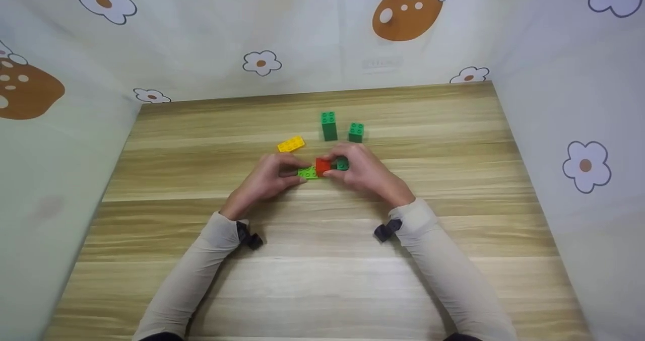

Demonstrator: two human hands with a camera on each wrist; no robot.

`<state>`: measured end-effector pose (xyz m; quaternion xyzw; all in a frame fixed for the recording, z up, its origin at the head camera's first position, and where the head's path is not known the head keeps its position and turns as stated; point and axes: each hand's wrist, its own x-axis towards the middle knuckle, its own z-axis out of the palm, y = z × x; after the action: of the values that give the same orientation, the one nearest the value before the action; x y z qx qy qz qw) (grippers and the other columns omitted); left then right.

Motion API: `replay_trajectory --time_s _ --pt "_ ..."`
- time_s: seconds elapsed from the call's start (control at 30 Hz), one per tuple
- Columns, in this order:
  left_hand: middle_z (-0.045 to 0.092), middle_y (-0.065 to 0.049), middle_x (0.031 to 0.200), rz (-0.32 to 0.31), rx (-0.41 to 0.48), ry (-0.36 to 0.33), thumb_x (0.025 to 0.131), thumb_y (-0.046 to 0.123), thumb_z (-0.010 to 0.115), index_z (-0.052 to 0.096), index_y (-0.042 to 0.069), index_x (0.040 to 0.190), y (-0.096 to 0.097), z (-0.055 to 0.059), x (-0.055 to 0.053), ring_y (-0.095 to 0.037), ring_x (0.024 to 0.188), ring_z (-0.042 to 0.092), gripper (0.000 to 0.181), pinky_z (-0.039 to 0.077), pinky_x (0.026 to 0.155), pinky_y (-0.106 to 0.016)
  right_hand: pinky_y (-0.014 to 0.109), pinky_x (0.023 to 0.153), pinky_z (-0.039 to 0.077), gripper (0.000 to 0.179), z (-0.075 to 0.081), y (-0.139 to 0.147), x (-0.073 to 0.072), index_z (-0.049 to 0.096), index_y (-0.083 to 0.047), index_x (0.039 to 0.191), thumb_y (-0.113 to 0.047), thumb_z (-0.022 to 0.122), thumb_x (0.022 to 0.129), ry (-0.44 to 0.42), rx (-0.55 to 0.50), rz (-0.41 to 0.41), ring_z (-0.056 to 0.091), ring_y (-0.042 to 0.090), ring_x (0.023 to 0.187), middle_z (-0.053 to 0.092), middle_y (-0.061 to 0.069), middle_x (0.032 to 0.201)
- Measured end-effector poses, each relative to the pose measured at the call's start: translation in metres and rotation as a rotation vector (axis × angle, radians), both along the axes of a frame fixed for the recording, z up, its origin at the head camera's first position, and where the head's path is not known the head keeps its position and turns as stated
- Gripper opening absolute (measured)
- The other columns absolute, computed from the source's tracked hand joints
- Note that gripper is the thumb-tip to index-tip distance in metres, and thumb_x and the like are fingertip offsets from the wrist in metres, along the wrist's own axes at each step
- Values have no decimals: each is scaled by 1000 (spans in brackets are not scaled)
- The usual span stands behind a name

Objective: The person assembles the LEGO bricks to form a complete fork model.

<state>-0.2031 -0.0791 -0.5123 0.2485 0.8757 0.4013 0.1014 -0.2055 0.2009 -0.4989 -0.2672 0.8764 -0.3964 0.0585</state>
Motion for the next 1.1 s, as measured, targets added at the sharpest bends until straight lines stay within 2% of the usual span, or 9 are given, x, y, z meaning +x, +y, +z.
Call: replay_trajectory --time_s 0.17,0.4,0.6,0.87,1.0,1.1 --pt "81 -4 125 0 -2 3 93 9 85 81 12 127 0 -1 -1 -20 118 73 34 58 111 -39 47 104 59 39 -1 2 -1 79 -16 127 -26 90 91 -29 1 2 71 24 113 78 5 126" --pt "81 -3 126 10 -3 -16 93 11 86 81 13 128 -1 -1 -1 -20 120 73 35 57 113 -40 51 111 57 42 0 4 0 76 -20 132 -29 88 93 -57 14 9 69 27 121 75 4 135" --pt "80 -1 128 16 2 -43 93 13 87 80 15 129 -4 -1 -2 -18 122 72 36 55 115 -39 50 111 56 43 -1 2 0 75 -22 133 -32 88 93 -75 -1 12 68 25 121 74 2 135" --pt "77 -1 133 -10 -5 -88 95 10 82 78 14 132 -7 2 -2 -18 128 69 37 54 117 -39 49 108 57 45 -2 5 -3 76 -24 132 -37 89 92 -75 -12 9 68 25 118 75 1 133" --pt "78 -2 132 -26 -4 -48 95 11 83 78 13 132 -7 1 -2 -20 128 69 37 51 119 -39 43 105 58 50 -2 10 -7 76 -19 132 -43 89 91 -50 -39 5 70 22 115 78 1 129" --pt "78 -3 132 -32 11 -41 95 10 83 78 12 132 -7 0 -3 -20 129 69 38 51 119 -37 34 103 59 48 -1 17 -10 76 -12 132 -41 85 95 -52 -95 -19 73 20 114 79 3 126"
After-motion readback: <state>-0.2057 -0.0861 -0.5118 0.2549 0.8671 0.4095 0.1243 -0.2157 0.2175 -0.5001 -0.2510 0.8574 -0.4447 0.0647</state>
